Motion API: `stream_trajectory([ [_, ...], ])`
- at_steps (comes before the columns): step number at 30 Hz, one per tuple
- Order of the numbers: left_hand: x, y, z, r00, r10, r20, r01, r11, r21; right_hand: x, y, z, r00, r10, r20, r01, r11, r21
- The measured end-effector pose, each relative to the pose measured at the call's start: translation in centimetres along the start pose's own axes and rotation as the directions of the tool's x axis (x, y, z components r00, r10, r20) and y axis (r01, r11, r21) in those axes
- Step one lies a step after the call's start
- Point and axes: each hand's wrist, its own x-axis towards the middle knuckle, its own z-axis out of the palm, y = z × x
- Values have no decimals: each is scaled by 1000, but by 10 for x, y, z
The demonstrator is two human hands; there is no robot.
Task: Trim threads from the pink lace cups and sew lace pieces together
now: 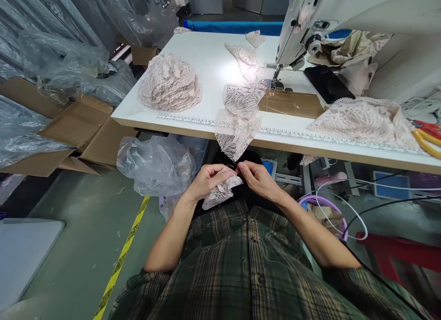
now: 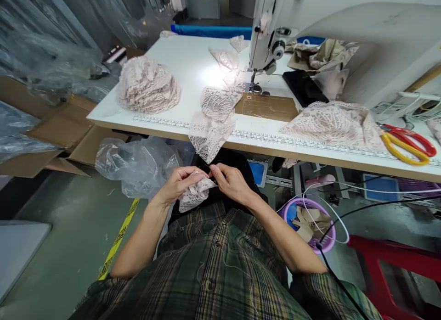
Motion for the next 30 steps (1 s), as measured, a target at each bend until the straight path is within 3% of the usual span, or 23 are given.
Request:
stream_trajectory([
  [5,0,-1,-3,999,-14,34,14,1000,-9,-4,-5,-1,994,-40,102,44,998,-36],
  [10,0,-3,-2,999,-24,47,25,1000,-15,-2,-6,4,1000,-22,18,24,992,-120],
  [13,2,-9,0,998,-43,53,46,997,-60,-8,1,9,1000,-4,-22,5,999,35],
  [16,8,-20,-2,998,-63,24,65,988,-139,-18,13,16,999,36,35,-42,981,188],
  [21,20,-55,-30,984,-125,-126,108,985,-132,-23,35,20,986,154,58,-164,929,332],
  [26,15,-91,-61,971,-181,-158,192,980,55,-29,45,4,965,260,-22,-228,883,410],
  [30,17,-94,-68,981,-146,-128,149,989,16,-39,48,-18,935,344,-90,-260,832,490],
])
